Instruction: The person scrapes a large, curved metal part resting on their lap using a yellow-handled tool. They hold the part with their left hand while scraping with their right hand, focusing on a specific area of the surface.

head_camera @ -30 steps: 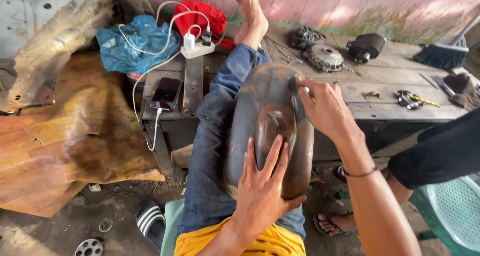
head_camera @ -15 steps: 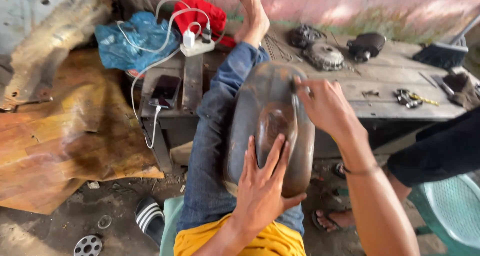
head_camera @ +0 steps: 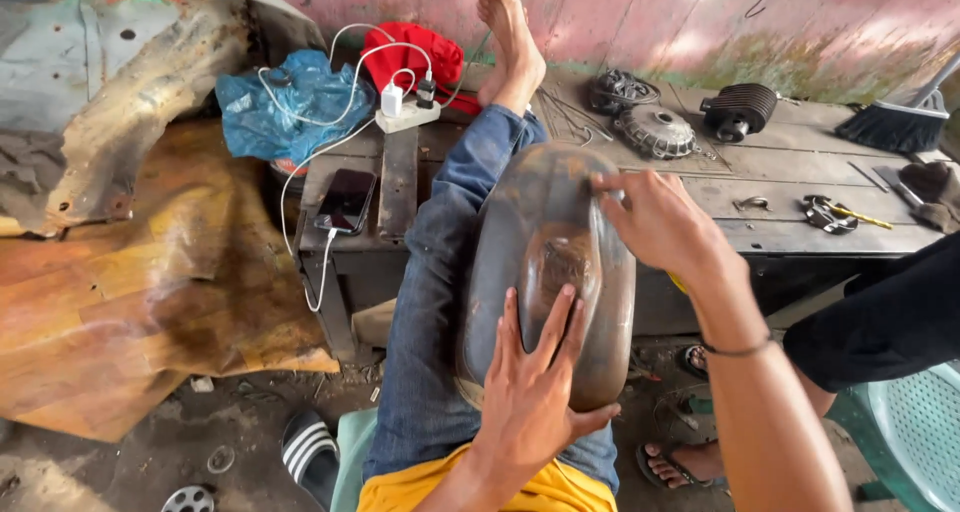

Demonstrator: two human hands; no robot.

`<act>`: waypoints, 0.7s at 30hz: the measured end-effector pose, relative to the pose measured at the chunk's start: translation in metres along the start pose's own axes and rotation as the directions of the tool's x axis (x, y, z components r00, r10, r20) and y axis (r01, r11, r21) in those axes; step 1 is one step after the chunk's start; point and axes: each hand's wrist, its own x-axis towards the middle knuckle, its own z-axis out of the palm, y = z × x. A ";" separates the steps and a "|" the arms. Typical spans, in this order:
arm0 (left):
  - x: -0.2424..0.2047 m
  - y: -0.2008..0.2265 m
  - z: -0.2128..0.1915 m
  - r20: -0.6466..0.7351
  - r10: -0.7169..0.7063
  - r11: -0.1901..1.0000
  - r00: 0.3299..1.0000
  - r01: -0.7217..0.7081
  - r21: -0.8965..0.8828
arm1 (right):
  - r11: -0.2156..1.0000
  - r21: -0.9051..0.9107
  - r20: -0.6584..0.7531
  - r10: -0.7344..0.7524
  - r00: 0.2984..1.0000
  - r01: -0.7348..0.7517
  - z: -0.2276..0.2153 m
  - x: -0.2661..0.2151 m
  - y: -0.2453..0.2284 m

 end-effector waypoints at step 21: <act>0.001 0.005 -0.001 0.009 -0.027 1.000 1.000 0.027 -0.004 | 0.998 0.055 -0.040 -0.031 0.999 0.033 0.007 -0.003 0.024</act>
